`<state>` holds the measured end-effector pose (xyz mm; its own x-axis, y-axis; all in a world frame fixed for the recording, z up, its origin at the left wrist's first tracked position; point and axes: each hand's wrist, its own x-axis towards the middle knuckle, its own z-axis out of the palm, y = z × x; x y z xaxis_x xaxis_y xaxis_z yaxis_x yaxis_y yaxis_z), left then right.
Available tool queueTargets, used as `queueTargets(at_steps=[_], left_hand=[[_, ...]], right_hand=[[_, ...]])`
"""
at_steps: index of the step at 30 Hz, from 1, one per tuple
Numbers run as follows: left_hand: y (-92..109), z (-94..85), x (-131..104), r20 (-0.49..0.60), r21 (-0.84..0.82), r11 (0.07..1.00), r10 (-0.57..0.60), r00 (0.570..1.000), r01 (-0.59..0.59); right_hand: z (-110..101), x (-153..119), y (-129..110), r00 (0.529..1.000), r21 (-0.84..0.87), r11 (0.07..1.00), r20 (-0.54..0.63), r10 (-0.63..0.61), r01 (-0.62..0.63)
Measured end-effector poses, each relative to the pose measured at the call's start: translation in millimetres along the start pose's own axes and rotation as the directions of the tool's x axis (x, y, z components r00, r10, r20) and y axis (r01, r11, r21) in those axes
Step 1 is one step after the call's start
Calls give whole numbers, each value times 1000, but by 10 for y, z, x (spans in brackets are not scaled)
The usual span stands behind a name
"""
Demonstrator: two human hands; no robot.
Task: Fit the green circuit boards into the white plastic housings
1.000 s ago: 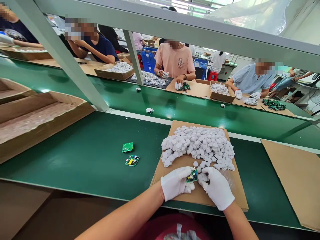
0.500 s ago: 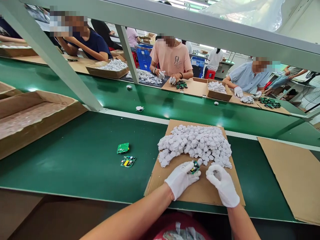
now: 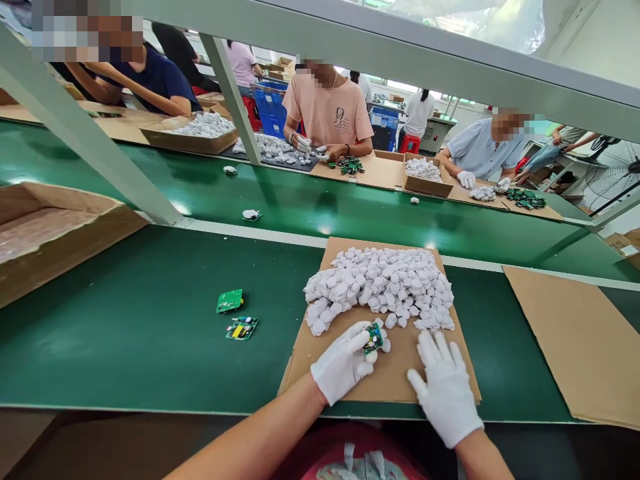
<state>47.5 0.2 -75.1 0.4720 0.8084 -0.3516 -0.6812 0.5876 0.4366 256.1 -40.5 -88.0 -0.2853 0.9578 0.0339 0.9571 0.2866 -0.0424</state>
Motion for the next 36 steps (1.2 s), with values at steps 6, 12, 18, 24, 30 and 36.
queueTargets(at_steps=[6, 12, 18, 24, 30, 36], left_hand=[[6, 26, 3, 3, 53, 998, -17, 1000, 17], [-15, 19, 36, -22, 136, 991, -9, 1000, 12], [-34, 59, 43, -14, 172, 984, -44, 999, 46], [-65, 147, -10, -14, 242, 966, -92, 996, 93], [-135, 160, -6, -25, 285, 954, -91, 996, 94], [-200, 154, 6, 51, 389, 921, -32, 998, 9]], right_hand=[[-17, -40, -11, 970, 67, 970, 48, -236, 233], [20, -19, 59, 997, 33, 999, -71, -39, 42], [59, 33, 64, 985, 71, 991, -134, -107, 117], [12, 161, 243, 959, 357, 933, -247, 140, -45], [-353, 57, -52, 876, 927, 304, 48, 480, -217], [-438, 58, -210, 949, 906, 399, 9, 317, -142]])
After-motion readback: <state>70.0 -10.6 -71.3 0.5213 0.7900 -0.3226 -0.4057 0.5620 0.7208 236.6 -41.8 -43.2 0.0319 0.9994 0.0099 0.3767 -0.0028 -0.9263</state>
